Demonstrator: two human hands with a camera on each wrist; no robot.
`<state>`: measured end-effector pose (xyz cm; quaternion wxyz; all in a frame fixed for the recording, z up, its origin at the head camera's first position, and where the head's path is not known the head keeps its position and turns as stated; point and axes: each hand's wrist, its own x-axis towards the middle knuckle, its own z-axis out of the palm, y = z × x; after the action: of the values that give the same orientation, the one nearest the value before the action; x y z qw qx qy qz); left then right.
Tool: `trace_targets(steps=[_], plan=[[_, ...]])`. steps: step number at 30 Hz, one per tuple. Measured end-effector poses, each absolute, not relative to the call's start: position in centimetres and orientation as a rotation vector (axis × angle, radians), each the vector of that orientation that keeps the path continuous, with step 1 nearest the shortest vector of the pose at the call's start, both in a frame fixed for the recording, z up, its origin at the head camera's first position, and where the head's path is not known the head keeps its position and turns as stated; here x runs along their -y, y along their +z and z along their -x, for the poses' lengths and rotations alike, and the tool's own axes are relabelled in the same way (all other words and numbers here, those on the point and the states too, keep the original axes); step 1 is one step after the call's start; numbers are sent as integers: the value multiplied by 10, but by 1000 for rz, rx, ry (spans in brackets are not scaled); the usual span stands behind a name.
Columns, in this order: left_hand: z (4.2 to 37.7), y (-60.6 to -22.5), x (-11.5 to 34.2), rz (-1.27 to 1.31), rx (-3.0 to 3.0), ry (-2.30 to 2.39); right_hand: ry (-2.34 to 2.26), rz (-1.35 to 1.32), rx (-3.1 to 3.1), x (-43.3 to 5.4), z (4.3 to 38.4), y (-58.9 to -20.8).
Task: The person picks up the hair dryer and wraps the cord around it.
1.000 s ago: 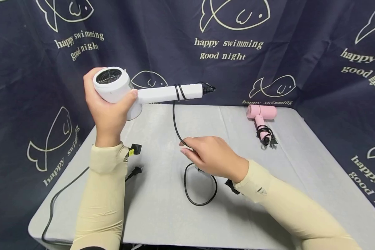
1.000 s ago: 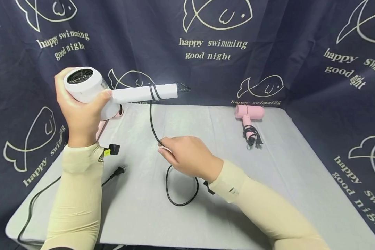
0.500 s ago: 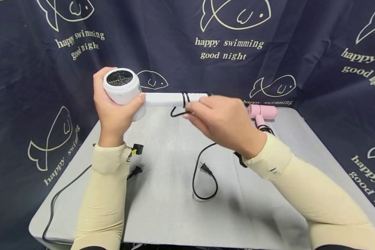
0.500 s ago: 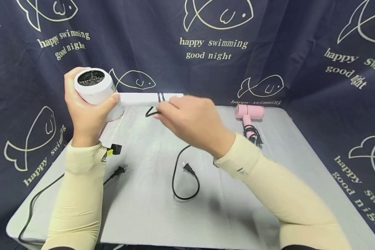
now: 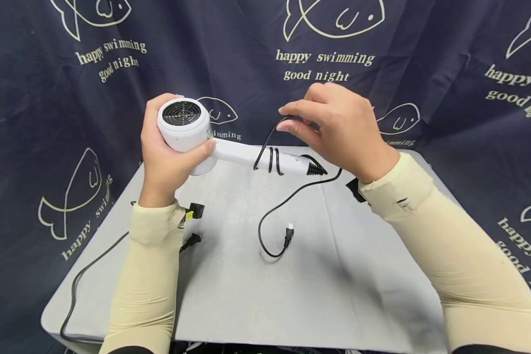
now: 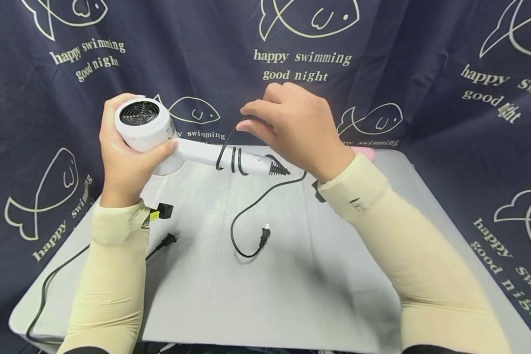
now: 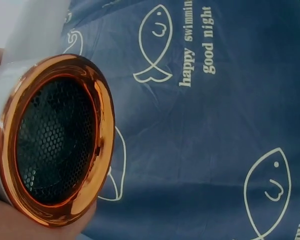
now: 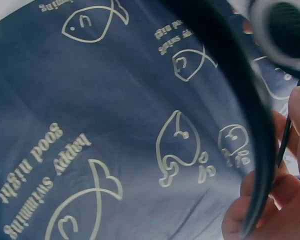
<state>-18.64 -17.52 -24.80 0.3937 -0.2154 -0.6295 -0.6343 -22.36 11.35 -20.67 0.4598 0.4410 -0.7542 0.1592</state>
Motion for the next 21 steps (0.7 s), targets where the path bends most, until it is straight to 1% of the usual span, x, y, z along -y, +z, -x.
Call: trace_targets(steps=[8,12,17,21], plan=[[181,-246,177,582,1632,-1634,748,-1242,2047,-123,251,-223],[179,-244,177,607,1624,-1652,807,-1295,2109,-119,259,-239],[179,-243,176,600,1586,-1682,939,-1317,2131,-112,260,-264],[181,-244,177,569,1545,-1697,945,-1281,2261,-103,250,-287]])
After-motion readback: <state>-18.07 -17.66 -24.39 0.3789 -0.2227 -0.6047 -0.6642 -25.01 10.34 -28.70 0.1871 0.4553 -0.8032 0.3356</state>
